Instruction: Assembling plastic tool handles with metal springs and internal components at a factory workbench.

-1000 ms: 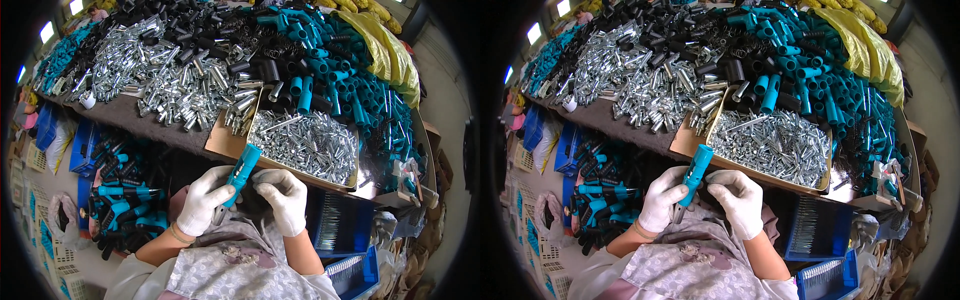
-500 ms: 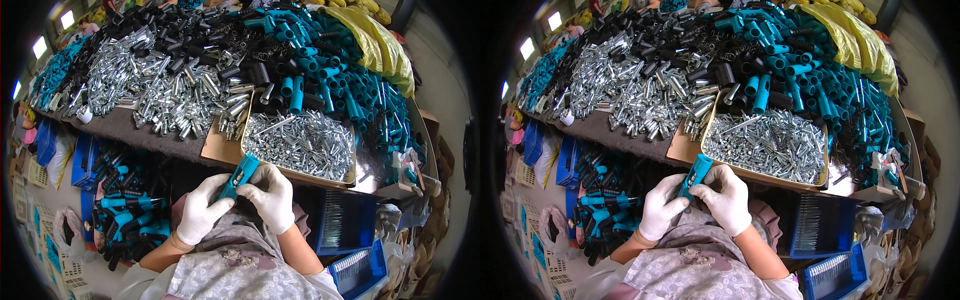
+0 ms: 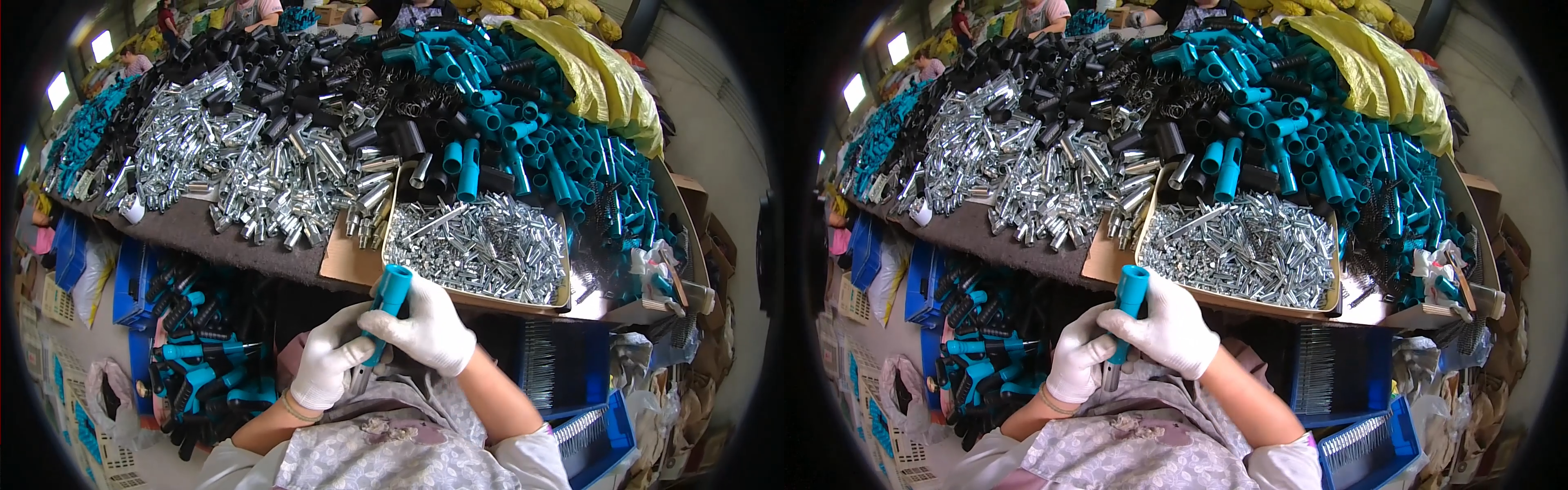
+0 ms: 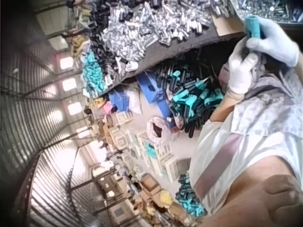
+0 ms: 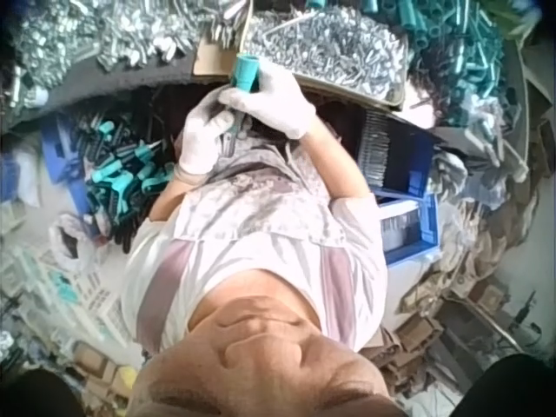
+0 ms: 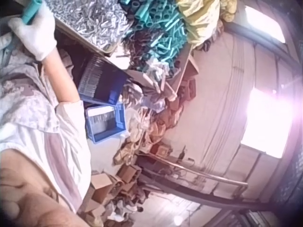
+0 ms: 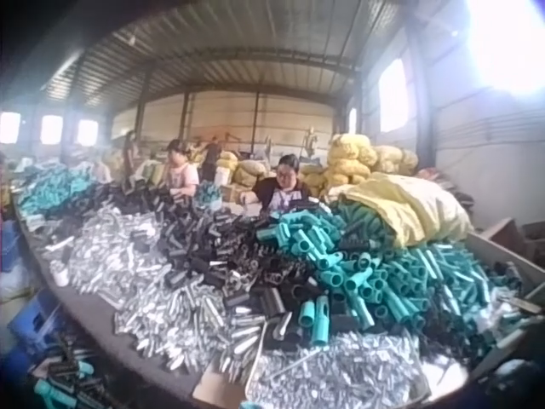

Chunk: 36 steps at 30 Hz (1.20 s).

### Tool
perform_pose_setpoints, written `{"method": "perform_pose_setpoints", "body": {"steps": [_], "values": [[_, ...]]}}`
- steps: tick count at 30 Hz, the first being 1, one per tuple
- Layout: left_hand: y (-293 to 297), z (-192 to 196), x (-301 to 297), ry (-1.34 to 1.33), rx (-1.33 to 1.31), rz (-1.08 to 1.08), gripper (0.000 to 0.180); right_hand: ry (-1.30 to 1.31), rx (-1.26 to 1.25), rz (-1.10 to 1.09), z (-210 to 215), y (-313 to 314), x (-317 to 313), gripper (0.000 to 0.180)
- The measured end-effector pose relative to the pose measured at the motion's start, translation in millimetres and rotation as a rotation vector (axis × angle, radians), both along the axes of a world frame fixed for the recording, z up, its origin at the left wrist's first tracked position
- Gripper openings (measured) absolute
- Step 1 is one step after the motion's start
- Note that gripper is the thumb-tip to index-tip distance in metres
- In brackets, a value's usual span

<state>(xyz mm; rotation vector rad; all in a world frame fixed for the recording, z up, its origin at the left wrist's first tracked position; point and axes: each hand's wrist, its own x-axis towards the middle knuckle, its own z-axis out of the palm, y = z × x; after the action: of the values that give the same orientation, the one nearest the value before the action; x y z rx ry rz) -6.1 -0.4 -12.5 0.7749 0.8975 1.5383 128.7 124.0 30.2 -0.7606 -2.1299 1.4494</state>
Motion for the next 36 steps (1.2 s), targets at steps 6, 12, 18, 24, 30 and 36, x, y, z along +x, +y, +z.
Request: {"method": "perform_pose_setpoints", "body": {"steps": [6,12,18,24,30,36], "values": [[-7,-5,-12,-0.385,-0.035,0.000,0.060,-0.187,1.087,-0.166,43,112,-12,0.012],[-10,-9,-13,-0.406,-0.071,-0.015,0.057,-0.863,1.544,-0.061,38,167,-41,0.024],[-11,-4,-14,-0.380,-0.079,-0.033,0.056,-0.803,1.575,0.048,43,180,-29,0.009],[-16,0,-16,-0.291,-0.076,0.029,0.057,0.008,0.999,-0.355,47,114,18,0.009],[-7,18,-14,0.003,-0.180,-0.081,0.050,-0.067,0.304,-0.198,24,46,60,0.021],[-10,13,-10,0.250,-0.202,-0.240,0.045,-0.239,0.158,-0.037,37,54,73,0.022]]}}
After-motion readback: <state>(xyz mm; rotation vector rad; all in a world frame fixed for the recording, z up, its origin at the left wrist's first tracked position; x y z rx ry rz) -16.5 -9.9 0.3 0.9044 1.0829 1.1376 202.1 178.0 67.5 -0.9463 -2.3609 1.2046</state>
